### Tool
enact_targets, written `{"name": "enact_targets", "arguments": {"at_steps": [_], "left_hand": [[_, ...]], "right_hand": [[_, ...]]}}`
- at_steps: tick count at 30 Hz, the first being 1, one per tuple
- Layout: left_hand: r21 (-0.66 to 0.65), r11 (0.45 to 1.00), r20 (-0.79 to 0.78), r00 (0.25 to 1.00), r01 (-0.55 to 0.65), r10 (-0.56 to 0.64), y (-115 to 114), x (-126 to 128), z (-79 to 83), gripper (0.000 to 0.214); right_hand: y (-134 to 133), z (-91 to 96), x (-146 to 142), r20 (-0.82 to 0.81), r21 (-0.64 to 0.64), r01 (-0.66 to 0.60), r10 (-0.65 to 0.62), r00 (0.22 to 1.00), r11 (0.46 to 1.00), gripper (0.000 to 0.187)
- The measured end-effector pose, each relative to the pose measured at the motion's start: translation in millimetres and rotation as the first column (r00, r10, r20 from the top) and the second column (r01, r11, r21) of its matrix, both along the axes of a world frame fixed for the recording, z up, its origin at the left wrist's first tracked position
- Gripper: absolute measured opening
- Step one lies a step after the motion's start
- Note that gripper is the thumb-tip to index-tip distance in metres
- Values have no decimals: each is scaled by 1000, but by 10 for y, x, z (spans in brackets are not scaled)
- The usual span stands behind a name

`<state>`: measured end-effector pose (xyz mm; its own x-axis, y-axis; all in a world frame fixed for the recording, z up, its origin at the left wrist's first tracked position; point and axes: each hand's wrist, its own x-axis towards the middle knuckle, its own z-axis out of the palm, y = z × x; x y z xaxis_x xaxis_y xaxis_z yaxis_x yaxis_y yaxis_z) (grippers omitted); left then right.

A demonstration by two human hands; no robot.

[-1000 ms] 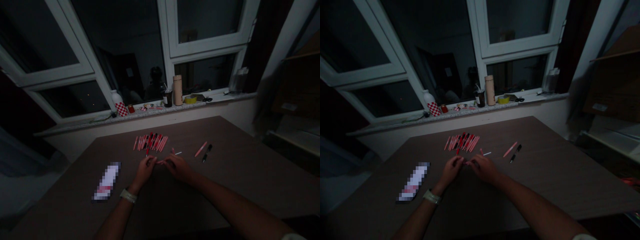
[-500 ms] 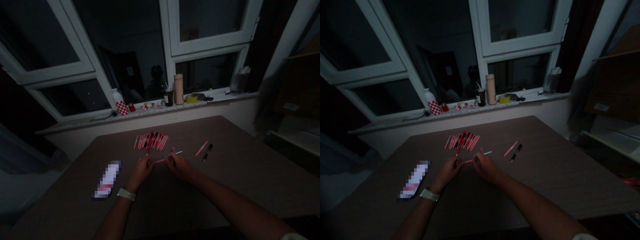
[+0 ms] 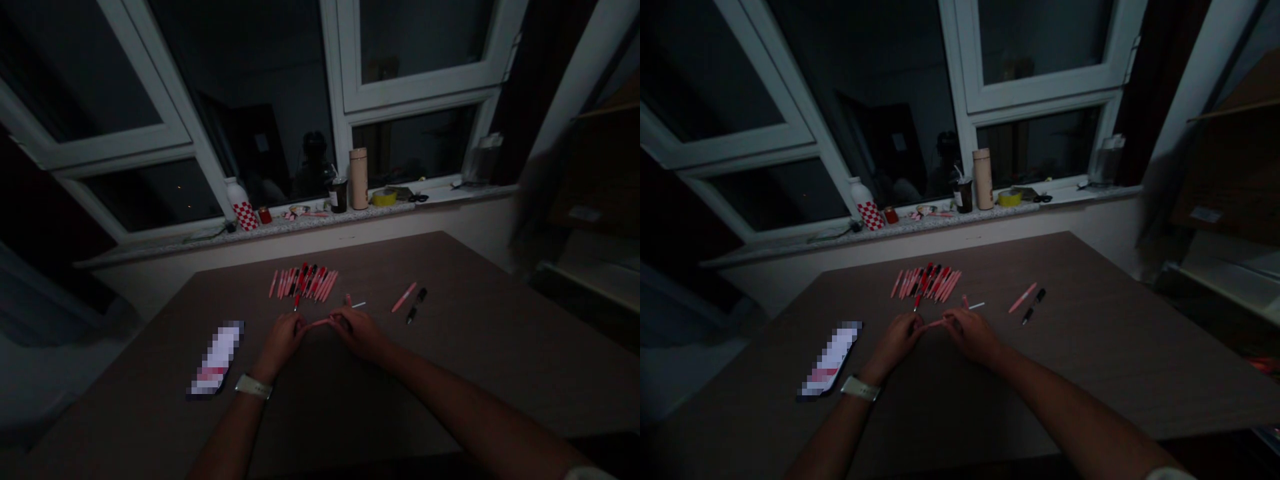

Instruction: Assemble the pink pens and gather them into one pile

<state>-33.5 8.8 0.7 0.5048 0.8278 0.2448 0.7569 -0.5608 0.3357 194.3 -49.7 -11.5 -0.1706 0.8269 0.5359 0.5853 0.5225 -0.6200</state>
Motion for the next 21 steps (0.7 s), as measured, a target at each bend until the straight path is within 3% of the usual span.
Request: {"name": "enact_targets", "arguments": {"at_steps": [11, 15, 21], "left_hand": [[-9, 1000, 46, 999, 16, -15, 16, 0, -17, 27], [-96, 995, 214, 976, -22, 42, -14, 53, 10, 29], [-327, 937, 517, 853, 126, 66, -114, 194, 103, 24]], "right_hand": [[8, -40, -16, 42, -3, 1, -1, 999, 1000, 21], [-2, -13, -10, 42, -44, 2, 0, 999, 999, 23], [-3, 5, -8, 54, -37, -39, 41, 998, 999, 14]]}}
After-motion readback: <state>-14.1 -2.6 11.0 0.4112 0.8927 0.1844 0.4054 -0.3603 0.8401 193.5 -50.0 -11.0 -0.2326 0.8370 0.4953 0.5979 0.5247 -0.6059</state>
